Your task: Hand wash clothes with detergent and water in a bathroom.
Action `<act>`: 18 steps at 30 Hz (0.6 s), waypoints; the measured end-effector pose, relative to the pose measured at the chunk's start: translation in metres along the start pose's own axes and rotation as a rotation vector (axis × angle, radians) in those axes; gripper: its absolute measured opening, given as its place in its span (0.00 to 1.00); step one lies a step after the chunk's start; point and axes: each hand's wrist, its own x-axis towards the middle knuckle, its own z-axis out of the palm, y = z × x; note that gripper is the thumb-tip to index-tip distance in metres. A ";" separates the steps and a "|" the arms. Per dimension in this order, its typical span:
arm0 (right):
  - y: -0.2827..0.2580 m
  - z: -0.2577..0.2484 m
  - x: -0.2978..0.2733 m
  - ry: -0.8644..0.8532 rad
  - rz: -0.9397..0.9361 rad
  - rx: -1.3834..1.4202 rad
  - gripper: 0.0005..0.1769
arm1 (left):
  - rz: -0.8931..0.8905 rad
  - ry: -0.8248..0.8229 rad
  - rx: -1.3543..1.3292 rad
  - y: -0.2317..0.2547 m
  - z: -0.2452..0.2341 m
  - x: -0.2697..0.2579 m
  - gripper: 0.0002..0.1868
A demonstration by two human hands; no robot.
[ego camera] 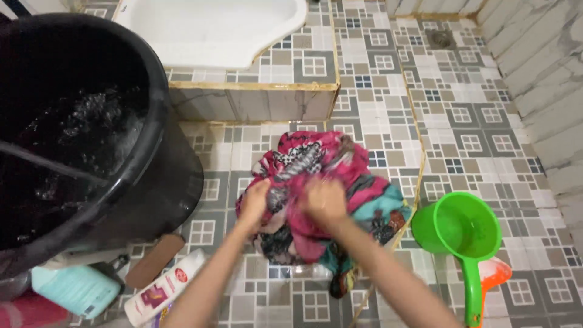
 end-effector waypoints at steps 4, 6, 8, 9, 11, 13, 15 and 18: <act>0.073 -0.013 0.031 -0.069 0.317 -0.062 0.18 | -0.343 -0.368 -0.433 0.073 -0.051 -0.051 0.24; 0.091 -0.013 0.037 -0.119 0.470 -0.006 0.21 | -0.349 -0.362 -0.325 0.074 -0.052 -0.065 0.21; 0.072 -0.027 0.035 -0.181 0.428 0.119 0.18 | -0.185 -0.272 -0.244 0.002 -0.018 -0.039 0.21; 0.059 -0.031 0.025 -0.257 0.404 0.256 0.15 | -0.039 -0.189 -0.143 -0.040 -0.001 -0.034 0.21; 0.013 -0.046 0.009 -0.246 0.232 0.253 0.14 | 0.045 -0.011 -0.072 -0.009 0.013 -0.060 0.20; -0.009 -0.055 -0.001 -0.210 0.067 0.247 0.14 | 0.152 0.162 0.004 0.010 0.025 -0.071 0.22; -0.005 -0.055 -0.008 -0.052 -0.250 0.193 0.14 | 0.127 0.265 0.188 0.012 0.035 -0.073 0.19; 0.045 -0.033 0.001 -0.051 -0.353 0.110 0.15 | 0.355 0.093 0.315 0.047 0.007 -0.105 0.16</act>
